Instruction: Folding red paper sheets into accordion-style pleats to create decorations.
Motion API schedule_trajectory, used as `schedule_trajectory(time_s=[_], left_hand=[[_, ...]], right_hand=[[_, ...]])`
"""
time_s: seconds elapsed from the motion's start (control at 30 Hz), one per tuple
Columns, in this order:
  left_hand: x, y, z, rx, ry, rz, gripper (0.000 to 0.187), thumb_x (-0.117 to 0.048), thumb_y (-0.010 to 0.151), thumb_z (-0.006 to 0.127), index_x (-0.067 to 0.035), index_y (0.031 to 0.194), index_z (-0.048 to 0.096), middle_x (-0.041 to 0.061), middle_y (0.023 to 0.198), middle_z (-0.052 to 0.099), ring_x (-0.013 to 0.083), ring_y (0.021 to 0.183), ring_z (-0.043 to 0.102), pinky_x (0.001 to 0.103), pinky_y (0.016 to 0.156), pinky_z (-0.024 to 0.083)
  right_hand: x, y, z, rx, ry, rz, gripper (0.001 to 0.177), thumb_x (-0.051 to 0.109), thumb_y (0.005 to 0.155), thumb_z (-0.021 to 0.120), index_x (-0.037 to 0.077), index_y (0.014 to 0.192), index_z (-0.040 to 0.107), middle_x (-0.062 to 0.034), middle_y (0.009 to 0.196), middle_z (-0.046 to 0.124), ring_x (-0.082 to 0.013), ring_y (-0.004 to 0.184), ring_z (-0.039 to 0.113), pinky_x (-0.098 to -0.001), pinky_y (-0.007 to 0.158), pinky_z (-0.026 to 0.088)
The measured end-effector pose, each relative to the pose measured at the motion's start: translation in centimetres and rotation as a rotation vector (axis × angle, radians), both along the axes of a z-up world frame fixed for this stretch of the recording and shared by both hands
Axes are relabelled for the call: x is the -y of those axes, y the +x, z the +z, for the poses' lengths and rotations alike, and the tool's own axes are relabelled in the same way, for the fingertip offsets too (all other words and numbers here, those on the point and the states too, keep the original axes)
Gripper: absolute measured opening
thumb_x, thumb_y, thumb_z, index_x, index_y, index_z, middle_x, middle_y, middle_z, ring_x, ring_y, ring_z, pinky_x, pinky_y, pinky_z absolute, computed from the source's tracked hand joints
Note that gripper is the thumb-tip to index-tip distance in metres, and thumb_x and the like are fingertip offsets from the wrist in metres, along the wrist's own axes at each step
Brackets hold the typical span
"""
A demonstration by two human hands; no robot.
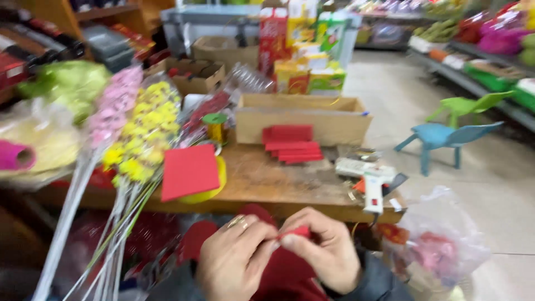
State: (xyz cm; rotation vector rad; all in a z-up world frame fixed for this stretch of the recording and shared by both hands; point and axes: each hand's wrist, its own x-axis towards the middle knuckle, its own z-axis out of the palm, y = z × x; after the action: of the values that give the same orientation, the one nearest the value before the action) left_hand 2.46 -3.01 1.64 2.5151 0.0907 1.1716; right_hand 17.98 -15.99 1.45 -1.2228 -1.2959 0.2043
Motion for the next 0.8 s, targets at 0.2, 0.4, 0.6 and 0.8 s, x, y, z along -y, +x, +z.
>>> schedule_trajectory(time_s=[0.2,0.4,0.6,0.8], left_hand=[[-0.2,0.0,0.5,-0.025,0.119,0.058,0.016,-0.03,0.102,0.058,-0.018,0.094,0.066,0.002,0.088,0.069,0.0291,0.08,0.065,0.042,0.073,0.05],[0.1,-3.1,2.8,-0.043,0.193,0.077,0.01,-0.021,0.102,0.06,-0.013,0.097,0.064,0.004,0.091,0.064,0.0298,0.082,0.06,0.043,0.078,0.049],[-0.3,-4.9,3.7,0.035,-0.076,-0.06,0.012,-0.02,0.103,0.062,-0.01,0.098,0.068,0.004,0.089,0.069,0.0262,0.08,0.064,0.037,0.076,0.05],[-0.1,-5.3,3.6,0.157,-0.312,-0.084,0.011,-0.02,0.096,0.075,-0.01,0.096,0.071,0.003,0.087,0.073,0.0208,0.077,0.068,0.034,0.074,0.055]], right_hand=[[0.8,1.2,-0.5,-0.028,0.034,-0.029,0.008,0.015,0.086,0.082,0.006,0.085,0.082,-0.0087,0.085,0.08,-0.0165,0.079,0.074,-0.0286,0.076,0.059],[2.2,2.9,-2.3,-0.087,0.082,-0.179,0.006,0.004,0.089,0.073,-0.001,0.085,0.075,-0.0151,0.088,0.077,-0.0204,0.08,0.071,-0.0291,0.077,0.056],[3.1,4.4,-4.4,-0.235,0.255,-0.122,0.006,0.005,0.093,0.071,0.004,0.098,0.073,-0.0161,0.099,0.075,-0.0253,0.091,0.073,-0.0349,0.084,0.062],[3.7,5.0,-5.4,-0.269,0.269,-0.094,0.006,0.011,0.097,0.07,0.008,0.102,0.073,-0.015,0.106,0.074,-0.0286,0.101,0.076,-0.0407,0.096,0.064]])
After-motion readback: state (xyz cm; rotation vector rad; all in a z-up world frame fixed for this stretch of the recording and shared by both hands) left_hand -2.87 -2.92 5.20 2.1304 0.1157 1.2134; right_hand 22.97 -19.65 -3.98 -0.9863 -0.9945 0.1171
